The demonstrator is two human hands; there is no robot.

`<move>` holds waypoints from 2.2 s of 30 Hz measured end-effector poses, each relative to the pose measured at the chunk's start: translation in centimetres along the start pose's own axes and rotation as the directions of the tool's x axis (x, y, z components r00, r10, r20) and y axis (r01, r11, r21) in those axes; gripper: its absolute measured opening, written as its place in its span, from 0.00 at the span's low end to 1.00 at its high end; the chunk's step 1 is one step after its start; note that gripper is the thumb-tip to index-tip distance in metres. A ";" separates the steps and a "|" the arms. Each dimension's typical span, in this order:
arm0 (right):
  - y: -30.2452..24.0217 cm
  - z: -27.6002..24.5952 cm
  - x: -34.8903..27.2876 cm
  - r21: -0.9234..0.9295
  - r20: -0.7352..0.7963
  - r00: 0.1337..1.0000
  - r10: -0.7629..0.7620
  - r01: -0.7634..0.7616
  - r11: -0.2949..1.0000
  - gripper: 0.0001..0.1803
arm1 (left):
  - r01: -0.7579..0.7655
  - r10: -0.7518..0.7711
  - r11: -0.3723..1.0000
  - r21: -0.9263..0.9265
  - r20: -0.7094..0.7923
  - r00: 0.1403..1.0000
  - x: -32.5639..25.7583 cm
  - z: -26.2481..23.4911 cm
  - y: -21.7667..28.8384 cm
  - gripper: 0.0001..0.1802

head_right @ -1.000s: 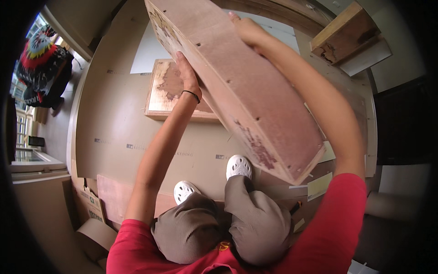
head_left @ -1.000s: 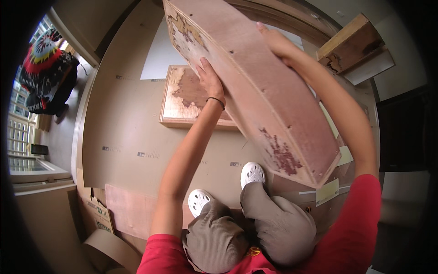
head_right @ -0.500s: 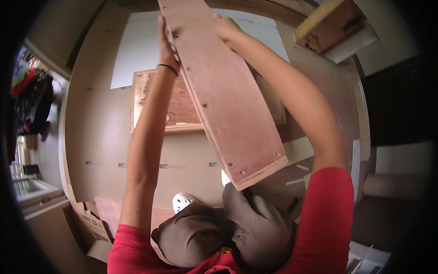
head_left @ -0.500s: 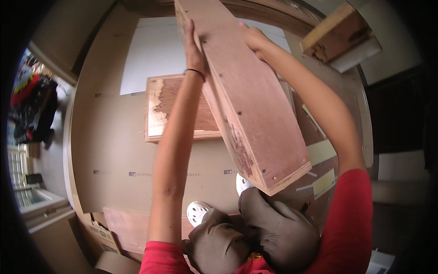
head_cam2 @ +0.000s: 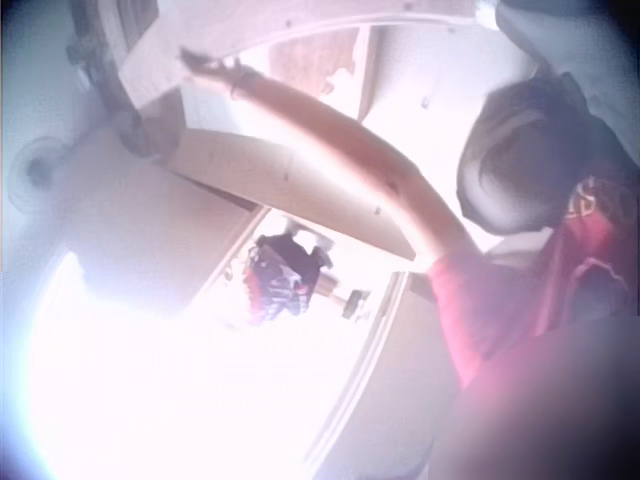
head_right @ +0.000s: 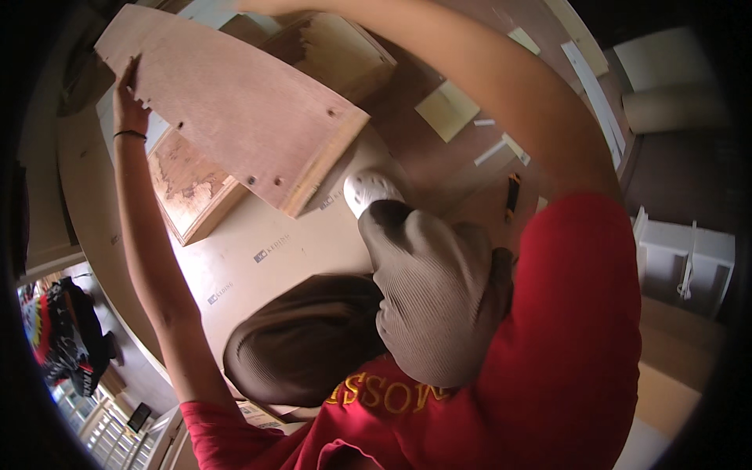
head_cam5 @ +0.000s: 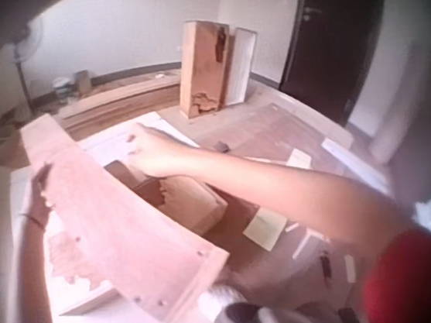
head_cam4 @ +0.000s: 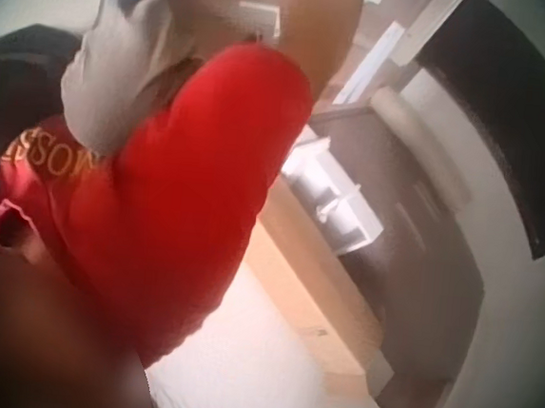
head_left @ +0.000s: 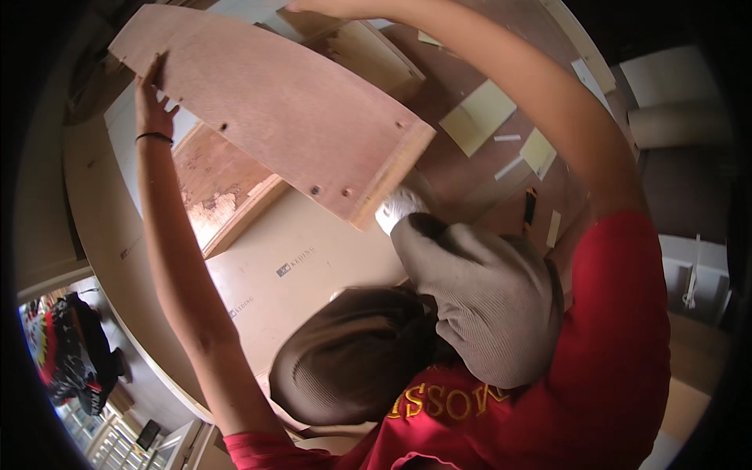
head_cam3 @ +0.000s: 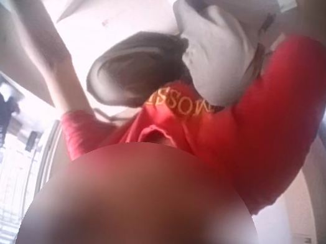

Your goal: The person sits on the floor and handles wooden panels and yellow foam inserts, aligning and fitting the foam into the wooden parts. They repeatedly pick up, position, and place the components while another person briefly assists.

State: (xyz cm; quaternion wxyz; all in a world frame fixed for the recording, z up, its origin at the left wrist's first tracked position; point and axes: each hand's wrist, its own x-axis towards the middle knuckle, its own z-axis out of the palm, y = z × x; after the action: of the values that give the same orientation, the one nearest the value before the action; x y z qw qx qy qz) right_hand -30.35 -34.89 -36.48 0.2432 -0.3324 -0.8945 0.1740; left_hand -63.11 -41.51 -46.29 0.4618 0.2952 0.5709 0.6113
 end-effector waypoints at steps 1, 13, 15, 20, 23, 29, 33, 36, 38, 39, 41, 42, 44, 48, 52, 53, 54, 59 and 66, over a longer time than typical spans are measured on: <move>1.1 -2.4 -3.7 0.001 0.117 0.981 0.155 -0.156 0.988 0.30 | 0.037 -0.037 0.999 0.024 -0.004 0.999 -1.0 0.9 -0.2 0.49; -2.7 0.4 -21.6 0.696 0.644 0.742 0.184 -0.669 0.261 0.37 | -0.195 0.187 0.972 -0.128 -0.069 0.980 -12.3 4.9 -2.4 0.27; -3.9 1.1 -21.8 0.782 0.613 0.787 0.076 -0.617 0.082 0.34 | -0.021 0.005 0.986 -0.165 -0.097 0.995 -12.2 4.8 -1.3 0.23; -6.6 4.1 -22.5 0.790 0.610 0.789 -0.074 -0.613 -0.014 0.26 | 0.015 -0.025 0.997 -0.081 -0.128 0.992 -9.2 -1.8 -1.0 0.22; -8.8 4.1 -22.8 0.843 0.531 0.839 -0.118 -0.537 -0.024 0.25 | -0.158 0.164 0.981 0.112 -0.048 0.985 -6.0 -10.7 0.1 0.22; 0.5 1.4 -26.7 0.830 0.336 0.942 0.008 -0.300 0.470 0.14 | -0.077 0.162 0.948 0.310 -0.255 0.953 -11.9 -3.9 -2.7 0.23; 6.2 -1.4 -38.5 0.893 0.145 0.919 0.365 -0.281 0.352 0.08 | -0.008 0.172 0.923 0.385 -0.395 0.902 -17.4 -4.7 -4.7 0.24; 14.1 -0.8 -49.1 0.744 0.117 0.790 0.602 -0.471 0.474 0.10 | 0.064 0.193 0.888 0.455 -0.496 0.847 -22.0 -6.4 -5.3 0.24; 20.3 -1.2 -56.2 0.766 0.021 0.631 0.776 -0.509 0.393 0.09 | 0.123 0.182 0.871 0.475 -0.545 0.818 -23.9 -6.7 -6.5 0.25; 23.4 -1.6 -59.1 0.743 -0.044 0.438 0.898 -0.587 0.322 0.08 | 0.151 0.182 0.860 0.488 -0.570 0.801 -25.2 -7.1 -6.8 0.25; 30.6 -1.9 -65.2 0.790 -0.188 0.129 0.974 -0.569 0.228 0.12 | 0.208 0.187 0.834 0.512 -0.616 0.765 -27.6 -7.7 -6.5 0.25; 33.0 -2.2 -66.3 0.746 -0.228 0.051 0.972 -0.632 0.208 0.12 | 0.237 0.199 0.816 0.528 -0.641 0.742 -29.3 -8.3 -5.9 0.25; 39.4 -3.4 -69.8 0.552 -0.376 0.041 0.926 -0.792 0.260 0.12 | 0.289 0.205 0.791 0.539 -0.679 0.704 -31.7 -8.7 -5.7 0.26; 49.4 -10.8 -79.1 0.287 -0.533 -0.180 0.827 -0.958 -0.023 0.17 | 0.395 0.080 0.791 0.466 -0.720 0.689 -32.9 -8.1 -13.4 0.27; 46.8 -6.7 -71.9 0.638 0.013 -0.374 0.927 -0.711 -0.296 0.20 | 0.465 0.168 0.750 0.471 -0.815 0.554 -41.6 -10.3 -8.6 0.27; 47.2 -7.0 -74.0 0.682 0.009 -0.404 0.915 -0.667 -0.301 0.20 | 0.477 0.146 0.748 0.461 -0.816 0.559 -41.3 -10.2 -9.9 0.28; 47.5 -7.7 -75.4 0.721 0.008 -0.427 0.904 -0.624 -0.301 0.19 | 0.492 0.126 0.747 0.448 -0.821 0.556 -41.3 -10.0 -10.8 0.28; 47.2 -10.2 -75.8 0.818 0.157 -0.388 0.908 -0.464 -0.340 0.18 | 0.564 0.085 0.724 0.397 -0.863 0.498 -44.8 -10.3 -12.5 0.29; 43.9 -10.5 -74.5 0.888 0.215 -0.224 0.951 -0.361 -0.286 0.20 | 0.617 0.066 0.702 0.356 -0.895 0.440 -49.8 -11.5 -12.1 0.31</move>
State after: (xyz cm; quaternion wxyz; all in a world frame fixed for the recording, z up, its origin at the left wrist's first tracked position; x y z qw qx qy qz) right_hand 47.06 -52.42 -72.36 0.4550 -0.7418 -0.0346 0.4914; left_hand -50.66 -92.27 -51.71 0.0812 -0.0184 0.9353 0.3441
